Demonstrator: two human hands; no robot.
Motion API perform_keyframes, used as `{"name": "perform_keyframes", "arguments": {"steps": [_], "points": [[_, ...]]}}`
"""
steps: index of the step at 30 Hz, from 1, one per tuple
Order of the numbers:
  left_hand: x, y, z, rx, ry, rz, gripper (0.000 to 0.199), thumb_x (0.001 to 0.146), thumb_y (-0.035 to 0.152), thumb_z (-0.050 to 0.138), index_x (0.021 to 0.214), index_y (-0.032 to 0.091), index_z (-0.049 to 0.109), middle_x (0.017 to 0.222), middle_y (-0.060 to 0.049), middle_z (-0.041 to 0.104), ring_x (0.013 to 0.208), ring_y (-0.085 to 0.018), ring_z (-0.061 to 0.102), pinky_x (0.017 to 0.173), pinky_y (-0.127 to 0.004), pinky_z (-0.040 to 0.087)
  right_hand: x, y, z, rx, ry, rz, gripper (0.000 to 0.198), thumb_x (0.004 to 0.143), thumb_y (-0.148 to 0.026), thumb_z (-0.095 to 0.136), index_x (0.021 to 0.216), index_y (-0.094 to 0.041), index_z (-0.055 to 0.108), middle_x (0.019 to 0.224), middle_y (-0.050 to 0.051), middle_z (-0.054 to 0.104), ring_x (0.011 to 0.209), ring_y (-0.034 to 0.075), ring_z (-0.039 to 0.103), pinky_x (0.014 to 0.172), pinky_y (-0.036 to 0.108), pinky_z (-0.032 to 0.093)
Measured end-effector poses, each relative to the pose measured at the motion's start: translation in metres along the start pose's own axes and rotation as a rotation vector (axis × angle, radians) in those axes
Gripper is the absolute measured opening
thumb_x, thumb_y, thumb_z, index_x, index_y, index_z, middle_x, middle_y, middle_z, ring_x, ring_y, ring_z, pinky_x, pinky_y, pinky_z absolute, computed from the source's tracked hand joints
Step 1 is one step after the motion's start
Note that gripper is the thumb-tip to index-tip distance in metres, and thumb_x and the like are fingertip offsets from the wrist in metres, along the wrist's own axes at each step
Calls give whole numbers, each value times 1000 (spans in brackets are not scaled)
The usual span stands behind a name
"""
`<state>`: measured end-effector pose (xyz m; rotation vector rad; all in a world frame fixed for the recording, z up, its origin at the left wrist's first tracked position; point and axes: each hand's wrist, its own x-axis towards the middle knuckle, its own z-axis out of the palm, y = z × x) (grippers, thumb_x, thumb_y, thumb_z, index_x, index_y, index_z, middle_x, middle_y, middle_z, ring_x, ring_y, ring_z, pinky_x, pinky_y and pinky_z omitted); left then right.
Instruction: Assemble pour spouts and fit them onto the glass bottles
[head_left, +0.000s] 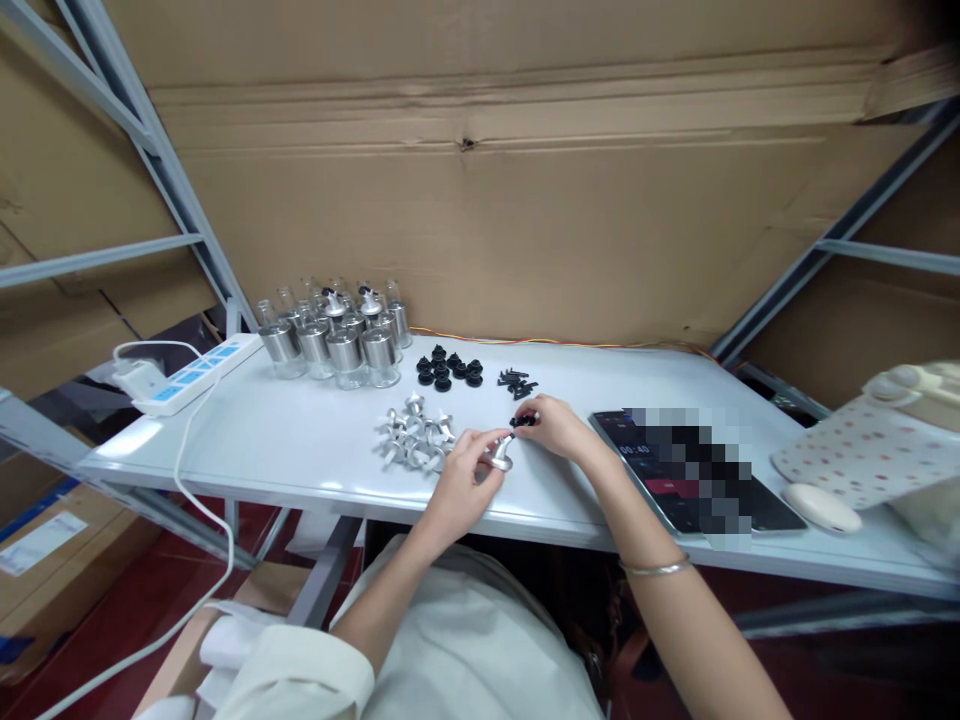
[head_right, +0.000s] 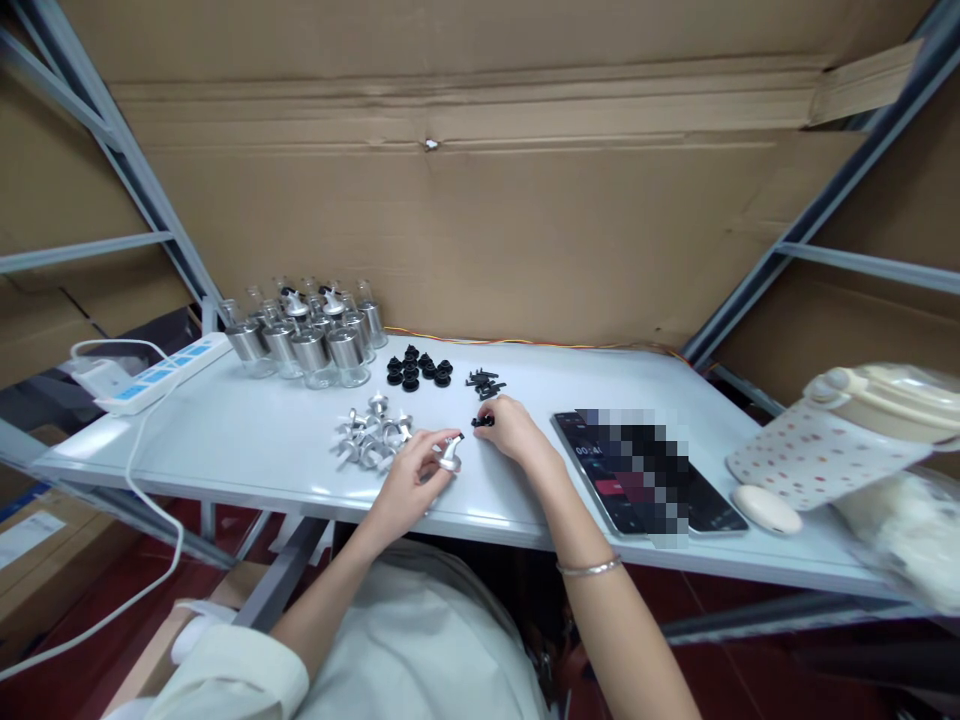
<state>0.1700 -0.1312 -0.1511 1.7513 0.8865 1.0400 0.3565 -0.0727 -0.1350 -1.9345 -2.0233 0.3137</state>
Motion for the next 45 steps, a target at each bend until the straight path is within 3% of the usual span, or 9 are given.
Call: {"name": "perform_keyframes", "arguments": {"steps": [3, 14, 19, 24, 29, 33, 38, 41, 45], "points": [[0, 0, 0, 10, 2, -1, 41, 80, 10, 49, 118, 21, 58, 99, -4, 50, 82, -12, 58, 79, -25, 48, 0, 1, 0, -1, -14, -20, 14, 72, -18, 68, 86, -16, 70, 89, 7, 67, 78, 17, 62, 73, 23, 45], [-1, 3, 0, 17, 9, 0, 40, 80, 9, 49, 118, 20, 58, 97, -4, 50, 82, -12, 58, 77, -24, 48, 2, 2, -6, -36, -66, -129, 32, 67, -25, 72, 98, -17, 68, 95, 10, 62, 95, 25, 56, 84, 32, 44], [-1, 1, 0, -5, 8, 19, 40, 80, 10, 49, 117, 21, 58, 99, -4, 50, 84, -12, 59, 81, -26, 49, 4, -2, -6, -21, -119, -242, 27, 70, -10, 64, 96, -16, 68, 94, 8, 61, 90, 19, 58, 83, 26, 44], [0, 0, 0, 4, 9, 31, 41, 79, 9, 49, 118, 22, 58, 98, -4, 51, 83, -12, 58, 81, -26, 49, 7, -8, -4, -24, -103, -277, 15, 75, -11, 58, 86, -14, 67, 88, 8, 62, 82, 18, 58, 76, 25, 44], [0, 1, 0, 4, 11, 28, 41, 79, 9, 49, 117, 22, 58, 98, -4, 51, 83, -12, 58, 81, -26, 50, 8, -8, -2, -36, -80, -272, 12, 74, -8, 56, 77, -14, 66, 81, 7, 63, 75, 17, 59, 72, 23, 43], [0, 0, 0, 2, 21, 22, 40, 79, 9, 49, 116, 21, 58, 99, -4, 51, 86, -13, 58, 81, -26, 50, 6, -5, -6, -28, -63, -260, 12, 75, -13, 59, 86, -15, 65, 85, 6, 66, 78, 17, 61, 73, 22, 44], [-1, -1, 0, -1, 27, 15, 38, 80, 10, 50, 115, 20, 56, 99, -4, 50, 81, -12, 59, 79, -25, 49, 17, 9, -19, -79, 33, -133, 25, 81, -8, 48, 100, -12, 63, 97, 11, 68, 86, 18, 62, 78, 24, 43], [-1, -1, 0, -2, 38, -6, 36, 79, 12, 52, 113, 21, 55, 99, -4, 50, 76, -10, 58, 73, -23, 49, 29, 20, -22, -146, 84, -46, 31, 79, -2, 43, 99, -11, 66, 99, 15, 67, 90, 21, 62, 80, 27, 41], [0, -1, 1, -13, 53, -18, 33, 78, 14, 53, 111, 20, 55, 99, -4, 50, 76, -10, 58, 70, -21, 49, 40, 26, -19, -194, 78, -26, 29, 76, -4, 49, 92, -16, 70, 96, 11, 69, 87, 20, 62, 76, 25, 41]]}}
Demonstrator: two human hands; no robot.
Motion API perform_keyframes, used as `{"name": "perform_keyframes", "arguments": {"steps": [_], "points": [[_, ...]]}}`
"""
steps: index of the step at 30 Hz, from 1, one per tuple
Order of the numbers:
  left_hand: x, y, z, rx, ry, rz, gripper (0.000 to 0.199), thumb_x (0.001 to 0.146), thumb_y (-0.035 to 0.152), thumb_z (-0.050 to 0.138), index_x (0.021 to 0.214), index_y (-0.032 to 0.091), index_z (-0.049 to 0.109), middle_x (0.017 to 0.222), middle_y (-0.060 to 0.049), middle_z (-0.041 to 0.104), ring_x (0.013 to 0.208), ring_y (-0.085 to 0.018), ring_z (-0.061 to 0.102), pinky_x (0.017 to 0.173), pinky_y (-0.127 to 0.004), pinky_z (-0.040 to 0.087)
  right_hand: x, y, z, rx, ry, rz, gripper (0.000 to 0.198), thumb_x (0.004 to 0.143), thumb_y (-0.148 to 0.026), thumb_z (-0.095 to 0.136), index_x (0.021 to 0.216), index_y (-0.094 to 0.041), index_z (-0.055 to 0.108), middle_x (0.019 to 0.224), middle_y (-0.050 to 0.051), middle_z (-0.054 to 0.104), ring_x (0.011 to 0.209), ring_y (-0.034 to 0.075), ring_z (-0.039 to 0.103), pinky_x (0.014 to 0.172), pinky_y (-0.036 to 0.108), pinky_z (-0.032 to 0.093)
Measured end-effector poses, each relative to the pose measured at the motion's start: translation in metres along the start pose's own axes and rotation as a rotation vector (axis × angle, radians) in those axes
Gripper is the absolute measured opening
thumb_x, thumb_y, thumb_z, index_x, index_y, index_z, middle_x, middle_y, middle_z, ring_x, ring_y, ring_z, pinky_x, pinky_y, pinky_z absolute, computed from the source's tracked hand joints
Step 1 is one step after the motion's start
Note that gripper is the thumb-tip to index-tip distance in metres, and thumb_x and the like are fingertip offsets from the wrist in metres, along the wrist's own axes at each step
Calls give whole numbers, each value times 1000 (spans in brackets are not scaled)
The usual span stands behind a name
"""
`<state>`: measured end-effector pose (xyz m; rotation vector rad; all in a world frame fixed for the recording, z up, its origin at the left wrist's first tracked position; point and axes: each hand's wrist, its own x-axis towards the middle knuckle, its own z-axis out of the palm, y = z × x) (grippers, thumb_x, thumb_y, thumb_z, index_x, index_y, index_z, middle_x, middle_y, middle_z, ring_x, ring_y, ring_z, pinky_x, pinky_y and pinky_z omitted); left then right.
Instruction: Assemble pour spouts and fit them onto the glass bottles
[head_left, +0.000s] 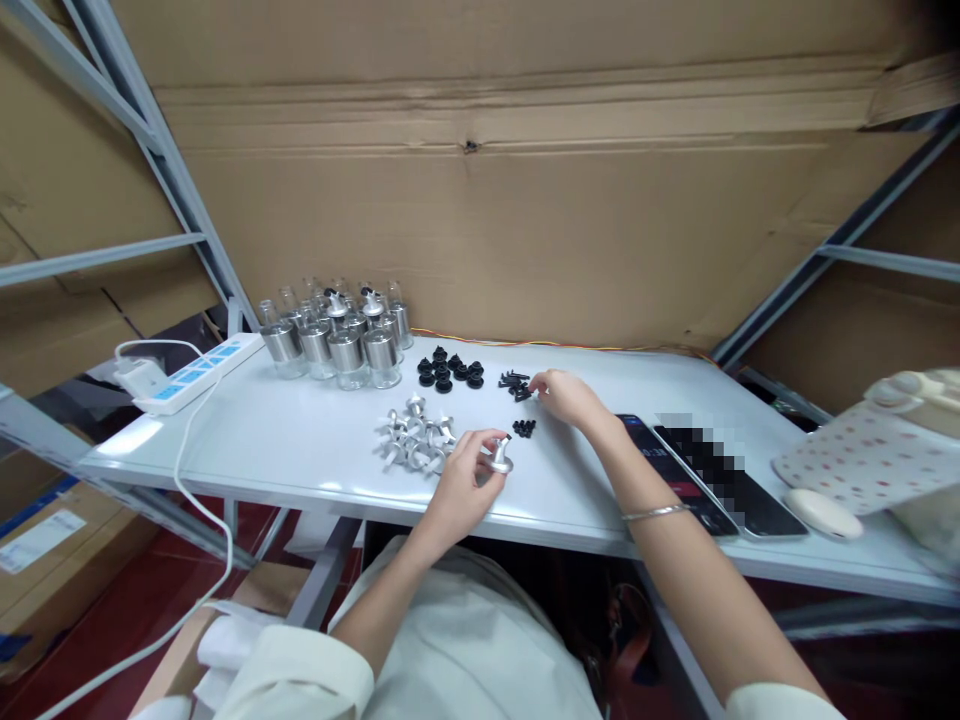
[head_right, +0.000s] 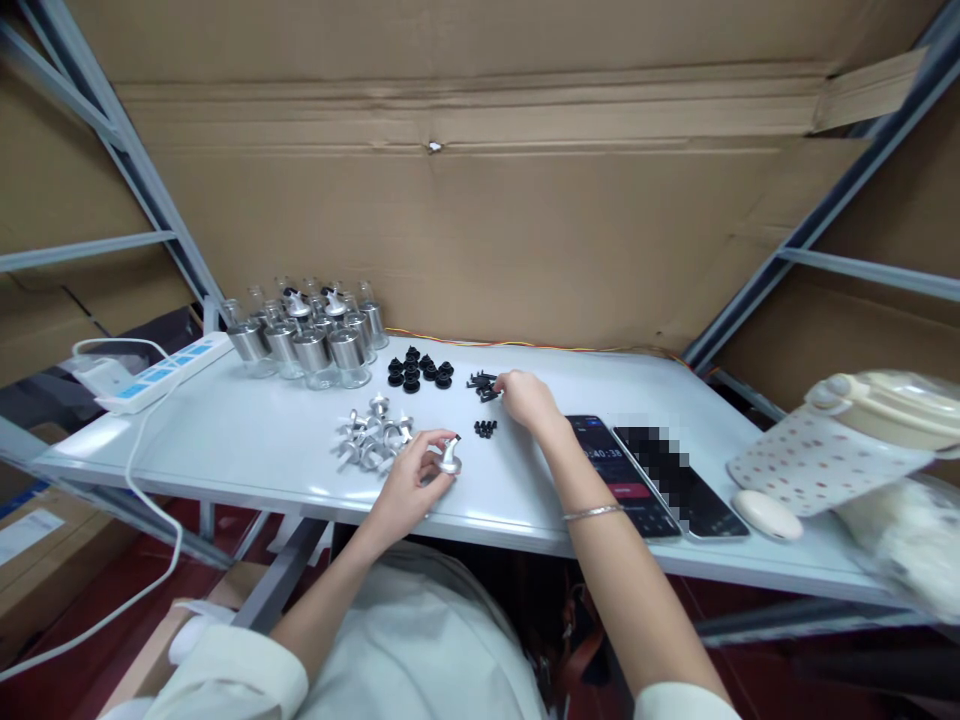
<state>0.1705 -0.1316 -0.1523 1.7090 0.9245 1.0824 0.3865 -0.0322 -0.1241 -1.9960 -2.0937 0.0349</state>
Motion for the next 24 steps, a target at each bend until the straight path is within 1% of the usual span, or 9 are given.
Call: {"name": "perform_keyframes", "arguments": {"steps": [4, 9, 12, 14, 17, 19, 21, 23, 24], "points": [[0, 0, 1, -18, 4, -4, 33, 78, 13, 53, 111, 20, 55, 100, -4, 51, 77, -10, 59, 71, -22, 49, 4, -7, 4, -6, -24, -47, 21, 76, -12, 56, 88, -21, 71, 93, 6, 70, 84, 18, 62, 74, 23, 41], [0, 0, 1, -28, 10, -51, 36, 78, 15, 54, 113, 20, 52, 106, -6, 56, 77, -11, 60, 68, -22, 48, 1, -18, 7, -35, -35, -33, 15, 79, -22, 56, 83, -19, 70, 94, 8, 69, 84, 20, 62, 71, 26, 40], [0, 1, 1, -60, 5, -57, 36, 78, 14, 55, 112, 19, 48, 111, -8, 59, 76, -10, 61, 69, -22, 47, -2, -24, 8, -57, -28, -3, 16, 82, -21, 53, 84, -19, 69, 94, 9, 68, 86, 22, 61, 72, 29, 40], [0, 1, 2, -79, -8, -53, 35, 77, 13, 55, 110, 19, 46, 106, -7, 62, 74, -10, 59, 66, -21, 45, -4, -26, 6, -68, -14, 21, 17, 83, -18, 51, 84, -18, 68, 95, 12, 67, 89, 24, 60, 74, 32, 41], [0, 1, 2, -75, -31, -57, 34, 76, 13, 54, 107, 19, 45, 91, -2, 63, 69, -9, 56, 60, -20, 41, -10, -30, -3, -80, 31, 66, 23, 86, -14, 44, 86, -15, 67, 99, 16, 65, 96, 27, 58, 78, 36, 41], [0, 0, 1, -75, -40, -56, 33, 75, 12, 54, 106, 19, 45, 86, -1, 61, 69, -9, 56, 61, -20, 41, -18, -32, -12, -72, 108, 95, 24, 87, -15, 41, 88, -14, 65, 104, 18, 62, 102, 30, 54, 81, 38, 40], [-1, -1, 1, -84, -38, -51, 34, 74, 11, 53, 106, 20, 44, 85, 0, 58, 71, -9, 55, 63, -20, 41, -31, -37, -20, 10, 251, 95, 21, 87, -17, 41, 88, -14, 62, 100, 18, 63, 102, 31, 53, 82, 40, 40], [-1, -3, 1, -86, -23, -50, 36, 74, 9, 50, 107, 21, 43, 85, 1, 56, 67, -8, 52, 61, -19, 40, -49, -44, -22, 207, 402, 56, 16, 86, -21, 42, 86, -16, 58, 92, 15, 65, 93, 28, 56, 81, 39, 41], [-1, -4, 1, -88, -13, -54, 37, 74, 8, 48, 108, 21, 42, 86, 2, 55, 63, -7, 50, 59, -19, 39, -59, -49, -20, 340, 455, 40, 15, 86, -24, 42, 86, -17, 56, 91, 13, 65, 89, 26, 57, 80, 38, 42]]}}
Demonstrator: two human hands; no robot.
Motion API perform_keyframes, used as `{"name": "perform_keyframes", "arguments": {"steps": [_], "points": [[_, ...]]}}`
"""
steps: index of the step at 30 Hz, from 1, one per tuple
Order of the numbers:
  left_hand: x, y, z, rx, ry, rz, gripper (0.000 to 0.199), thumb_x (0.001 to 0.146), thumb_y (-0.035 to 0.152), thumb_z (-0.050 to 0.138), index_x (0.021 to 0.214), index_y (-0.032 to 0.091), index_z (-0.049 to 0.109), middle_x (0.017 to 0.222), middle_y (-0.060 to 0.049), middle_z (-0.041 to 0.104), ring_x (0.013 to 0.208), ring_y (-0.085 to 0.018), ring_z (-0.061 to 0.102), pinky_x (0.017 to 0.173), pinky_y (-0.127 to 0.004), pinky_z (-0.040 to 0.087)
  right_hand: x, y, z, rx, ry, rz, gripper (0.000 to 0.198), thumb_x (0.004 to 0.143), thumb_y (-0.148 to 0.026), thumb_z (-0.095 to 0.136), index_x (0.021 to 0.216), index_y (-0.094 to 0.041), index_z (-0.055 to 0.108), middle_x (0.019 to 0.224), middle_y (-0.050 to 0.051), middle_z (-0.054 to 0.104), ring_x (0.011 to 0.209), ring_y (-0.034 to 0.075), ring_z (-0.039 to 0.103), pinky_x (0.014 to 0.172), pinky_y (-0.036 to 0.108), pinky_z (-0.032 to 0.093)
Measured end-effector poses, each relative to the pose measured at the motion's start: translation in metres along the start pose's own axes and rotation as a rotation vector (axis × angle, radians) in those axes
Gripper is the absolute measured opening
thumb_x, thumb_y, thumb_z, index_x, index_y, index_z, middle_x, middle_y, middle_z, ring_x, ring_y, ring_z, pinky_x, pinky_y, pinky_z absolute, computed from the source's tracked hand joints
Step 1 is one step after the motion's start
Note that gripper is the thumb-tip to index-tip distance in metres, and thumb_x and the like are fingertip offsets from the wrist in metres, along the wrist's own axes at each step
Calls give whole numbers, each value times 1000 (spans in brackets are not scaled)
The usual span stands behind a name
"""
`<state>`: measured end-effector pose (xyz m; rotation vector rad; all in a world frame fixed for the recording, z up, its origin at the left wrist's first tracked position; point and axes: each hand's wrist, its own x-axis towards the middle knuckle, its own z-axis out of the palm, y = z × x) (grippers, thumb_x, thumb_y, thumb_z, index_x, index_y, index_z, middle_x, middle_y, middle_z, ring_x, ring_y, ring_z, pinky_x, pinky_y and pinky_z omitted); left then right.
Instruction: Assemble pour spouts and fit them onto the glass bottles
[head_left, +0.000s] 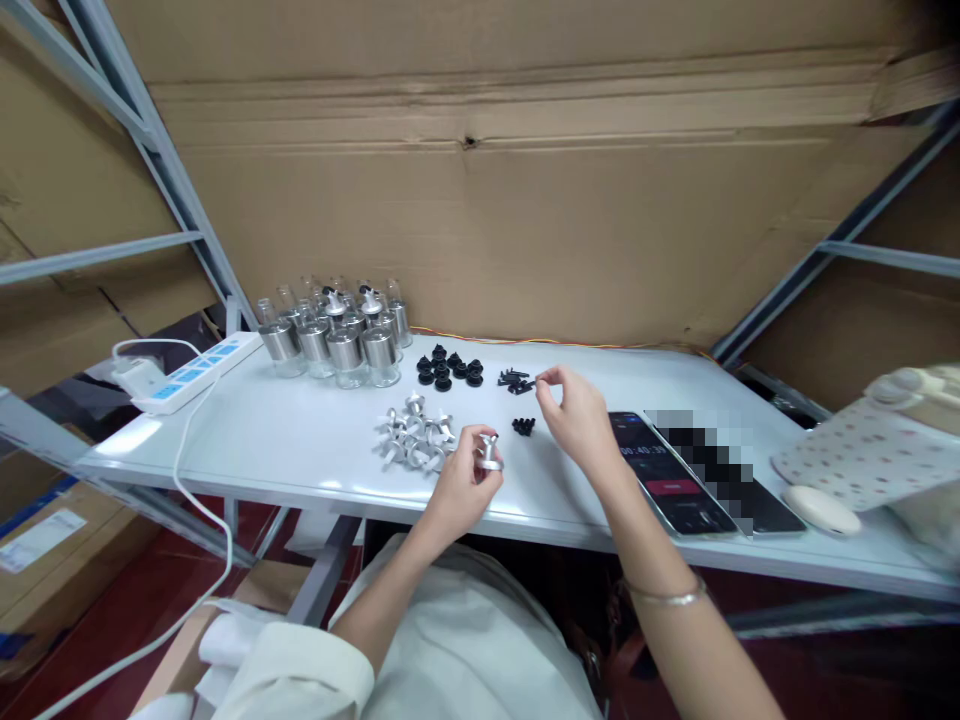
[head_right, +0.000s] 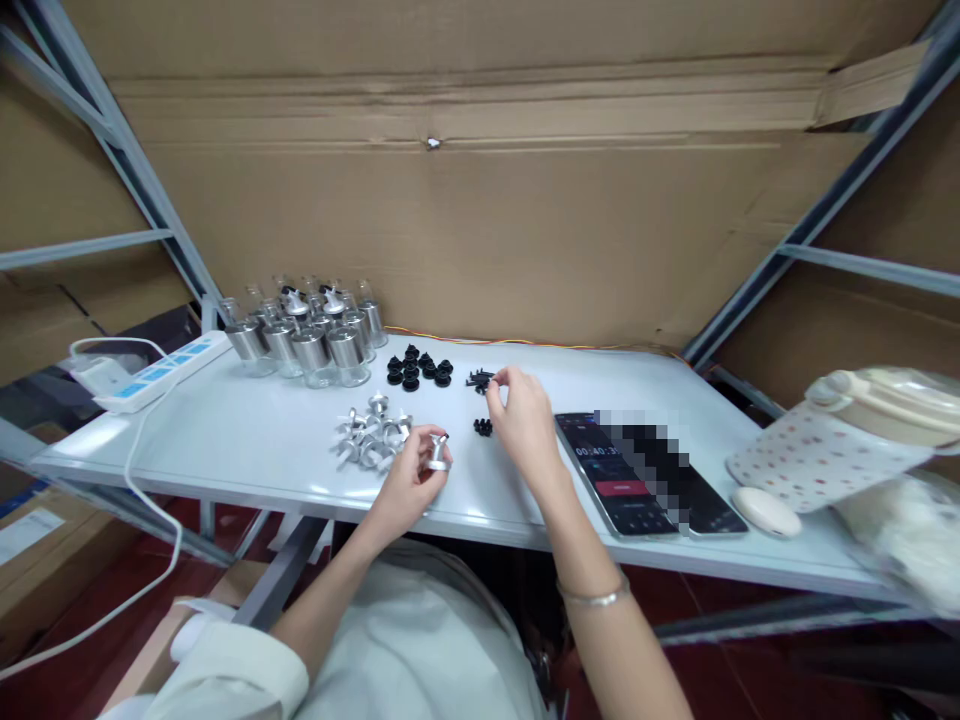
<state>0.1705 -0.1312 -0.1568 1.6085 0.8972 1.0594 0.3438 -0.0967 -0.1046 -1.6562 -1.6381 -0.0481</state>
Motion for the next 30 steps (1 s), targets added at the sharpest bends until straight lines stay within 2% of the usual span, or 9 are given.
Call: {"name": "perform_keyframes", "arguments": {"steps": [3, 5, 9, 13, 16, 19, 24, 27, 30], "points": [[0, -3, 0, -28, 19, -13, 39, 75, 5, 42, 110, 22, 41, 89, 2, 53, 56, -5, 44, 54, -19, 36, -35, -13, 7, 367, -5, 72, 20, 91, -35, 36, 92, -20, 49, 98, 11, 65, 85, 22, 60, 74, 35, 45], [1, -3, 0, -29, 24, -4, 37, 75, 5, 42, 108, 22, 41, 88, 2, 53, 55, -6, 43, 54, -19, 36, -55, -20, 18, 523, 6, 148, 22, 92, -40, 34, 92, -21, 46, 98, 10, 64, 84, 20, 61, 73, 34, 46], [3, -3, -1, 48, 60, 13, 32, 73, 3, 43, 100, 21, 43, 87, 2, 51, 59, -7, 42, 57, -20, 36, -77, -24, 41, 725, 10, 290, 27, 91, -47, 31, 91, -22, 42, 81, 5, 62, 63, 16, 59, 61, 30, 47], [4, -3, -1, 25, 85, 45, 33, 76, 7, 44, 107, 20, 45, 93, -1, 50, 78, -12, 50, 74, -24, 41, -80, -22, 44, 708, -123, 263, 32, 91, -48, 33, 87, -21, 48, 57, -3, 49, 48, 13, 45, 50, 26, 38], [4, -2, -2, 15, 96, 46, 24, 86, 18, 40, 109, 20, 48, 98, -4, 53, 91, -16, 52, 83, -28, 40, -78, -22, 39, 684, -187, 209, 35, 90, -49, 34, 82, -20, 52, 53, -5, 43, 48, 12, 41, 50, 25, 34], [4, 0, -2, 62, 92, 44, 19, 89, 28, 42, 103, 19, 52, 94, -4, 56, 84, -16, 54, 75, -27, 42, -77, -22, 38, 730, -205, 220, 35, 87, -50, 40, 77, -19, 54, 55, -4, 43, 49, 12, 40, 50, 25, 32], [4, 4, -3, 118, 42, 71, 13, 86, 28, 50, 94, 18, 55, 87, -2, 57, 75, -14, 51, 65, -24, 39, -79, -20, 40, 876, -235, 260, 33, 84, -50, 48, 71, -20, 50, 57, -5, 42, 50, 10, 37, 49, 23, 31], [4, 5, -3, 104, 73, 88, 8, 86, 25, 48, 87, 18, 52, 82, 0, 55, 72, -13, 49, 67, -24, 38, -80, -21, 37, 865, -258, 246, 31, 86, -47, 48, 75, -19, 52, 55, -6, 40, 50, 10, 37, 49, 23, 31], [3, 5, -4, 68, 124, 107, 6, 87, 21, 46, 86, 19, 51, 84, 0, 54, 78, -14, 50, 72, -25, 38, -81, -25, 33, 811, -279, 154, 23, 87, -40, 48, 84, -19, 55, 64, -2, 51, 57, 12, 46, 55, 23, 38]]}}
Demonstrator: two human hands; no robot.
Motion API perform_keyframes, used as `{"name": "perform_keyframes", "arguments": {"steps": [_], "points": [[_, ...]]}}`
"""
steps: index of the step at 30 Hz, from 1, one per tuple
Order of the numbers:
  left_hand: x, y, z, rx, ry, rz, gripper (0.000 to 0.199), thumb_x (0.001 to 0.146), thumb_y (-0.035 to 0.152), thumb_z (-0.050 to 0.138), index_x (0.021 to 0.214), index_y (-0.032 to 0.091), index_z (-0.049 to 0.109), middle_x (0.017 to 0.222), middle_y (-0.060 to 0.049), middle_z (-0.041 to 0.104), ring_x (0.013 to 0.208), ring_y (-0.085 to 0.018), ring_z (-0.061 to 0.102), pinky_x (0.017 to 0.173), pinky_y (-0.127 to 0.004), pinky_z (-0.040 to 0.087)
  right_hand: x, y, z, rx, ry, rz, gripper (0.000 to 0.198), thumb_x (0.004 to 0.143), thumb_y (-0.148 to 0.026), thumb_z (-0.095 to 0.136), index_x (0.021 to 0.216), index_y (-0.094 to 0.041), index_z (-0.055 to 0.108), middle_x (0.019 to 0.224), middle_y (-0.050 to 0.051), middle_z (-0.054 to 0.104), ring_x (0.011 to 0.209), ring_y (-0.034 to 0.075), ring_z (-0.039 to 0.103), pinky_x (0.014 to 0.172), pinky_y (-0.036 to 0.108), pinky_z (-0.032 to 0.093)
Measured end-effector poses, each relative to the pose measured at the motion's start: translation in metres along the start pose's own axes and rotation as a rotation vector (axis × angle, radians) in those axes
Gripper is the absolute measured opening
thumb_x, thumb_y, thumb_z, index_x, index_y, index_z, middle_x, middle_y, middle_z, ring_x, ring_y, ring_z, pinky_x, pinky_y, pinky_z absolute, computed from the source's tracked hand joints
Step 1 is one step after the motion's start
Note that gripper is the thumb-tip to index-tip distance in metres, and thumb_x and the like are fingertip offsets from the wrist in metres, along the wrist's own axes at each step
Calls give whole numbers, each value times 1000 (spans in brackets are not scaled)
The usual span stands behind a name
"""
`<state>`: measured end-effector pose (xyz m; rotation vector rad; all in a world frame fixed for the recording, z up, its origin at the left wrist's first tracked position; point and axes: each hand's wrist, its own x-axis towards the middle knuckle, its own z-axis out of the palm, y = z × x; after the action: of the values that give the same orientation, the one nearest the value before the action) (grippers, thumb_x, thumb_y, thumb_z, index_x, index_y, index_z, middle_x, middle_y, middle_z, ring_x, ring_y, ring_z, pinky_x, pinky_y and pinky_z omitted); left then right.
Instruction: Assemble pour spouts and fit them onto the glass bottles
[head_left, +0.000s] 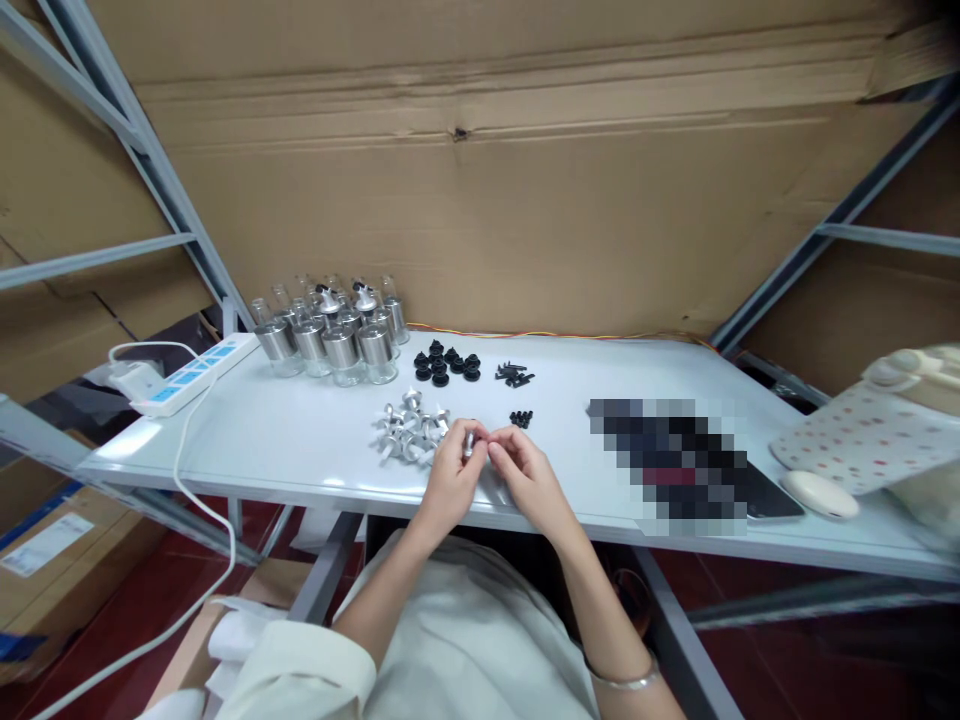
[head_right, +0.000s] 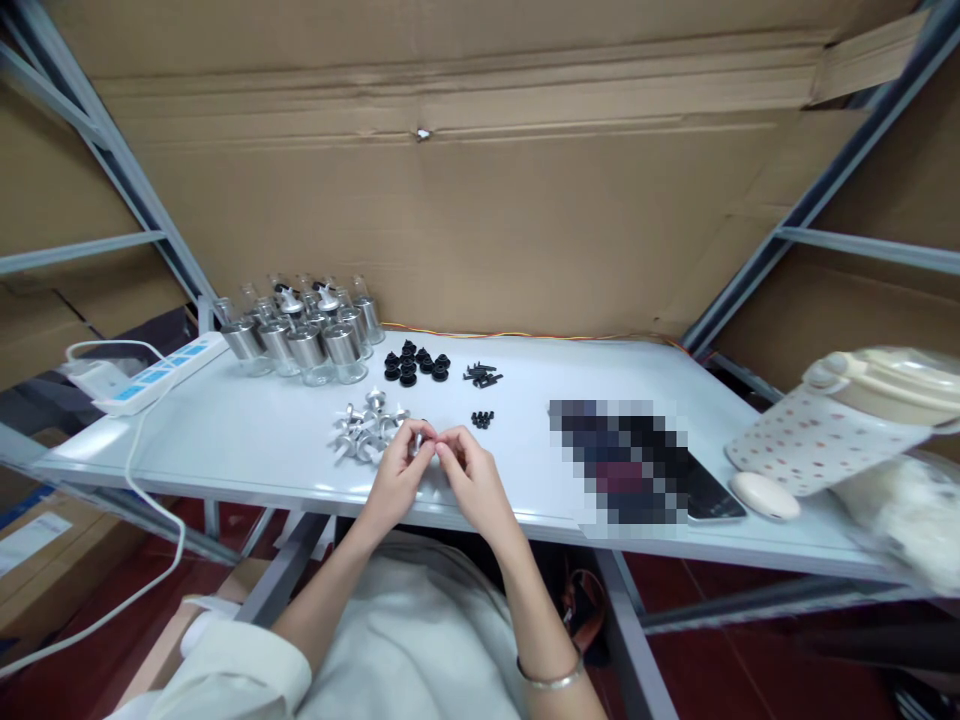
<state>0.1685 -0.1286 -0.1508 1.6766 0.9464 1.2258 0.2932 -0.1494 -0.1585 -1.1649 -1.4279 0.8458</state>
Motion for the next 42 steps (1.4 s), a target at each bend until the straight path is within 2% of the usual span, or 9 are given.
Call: {"name": "perform_keyframes", "arguments": {"steps": [2, 5, 11, 16, 22, 25, 31, 36, 42], "points": [[0, -1, 0, -20, 16, -7, 6, 87, 19, 44, 89, 19, 50, 87, -1, 53, 82, -14, 50, 74, -26, 38, -1, -2, 1, -67, 1, -72, 18, 87, -35, 50, 87, -19, 57, 76, 2, 59, 66, 14, 53, 61, 25, 41], [-1, -6, 1, -53, 37, -32, 10, 87, 20, 45, 97, 20, 46, 90, -2, 50, 84, -14, 50, 78, -27, 39, -2, -3, 1, -156, 74, -192, 13, 84, -29, 55, 86, -19, 62, 86, 5, 62, 72, 15, 55, 65, 27, 43], [0, -13, 4, -219, 26, -95, 23, 87, 21, 45, 108, 22, 34, 93, -2, 49, 89, -14, 52, 84, -29, 40, -3, -1, 1, -175, 129, -250, 11, 79, -27, 61, 79, -19, 68, 69, 3, 61, 59, 14, 53, 59, 27, 46], [0, -14, 4, -162, 113, -119, 18, 86, 24, 48, 97, 21, 35, 92, -2, 45, 88, -14, 49, 84, -28, 40, -5, 0, 3, -199, 134, -196, 18, 79, -28, 60, 89, -18, 72, 67, 3, 63, 59, 15, 57, 59, 26, 48], [-1, -12, 3, -153, 89, -109, 15, 89, 20, 40, 103, 21, 37, 103, -5, 46, 98, -15, 49, 92, -31, 39, -3, 4, 3, -160, 76, -73, 36, 80, -28, 55, 112, -17, 67, 68, 2, 63, 57, 14, 53, 62, 28, 47], [-1, -12, 3, -136, 105, -108, 18, 90, 27, 43, 106, 21, 37, 107, -6, 46, 104, -16, 49, 93, -31, 38, -2, 4, 3, -104, 80, -45, 35, 76, -30, 60, 108, -16, 69, 66, 2, 61, 59, 14, 51, 60, 27, 46], [-1, -10, 4, -160, 105, -88, 29, 85, 32, 54, 106, 21, 37, 100, -3, 47, 93, -14, 50, 84, -27, 41, -1, 0, -2, 104, 172, 71, 26, 72, -38, 65, 86, -17, 72, 66, 3, 63, 56, 13, 51, 55, 26, 44], [-2, -7, 3, -145, 33, -142, 32, 78, 25, 61, 101, 21, 38, 99, -2, 45, 81, -11, 50, 75, -25, 41, 0, 0, -6, 360, 265, 134, 30, 69, -39, 69, 88, -16, 70, 67, 3, 65, 50, 10, 47, 48, 23, 38], [-2, -10, 3, -102, -51, -112, 21, 80, 16, 53, 97, 20, 41, 85, 1, 47, 64, -8, 45, 63, -22, 39, 1, -1, -6, 412, 338, 164, 33, 66, -37, 73, 90, -14, 70, 71, 5, 67, 45, 6, 40, 42, 22, 31]]}}
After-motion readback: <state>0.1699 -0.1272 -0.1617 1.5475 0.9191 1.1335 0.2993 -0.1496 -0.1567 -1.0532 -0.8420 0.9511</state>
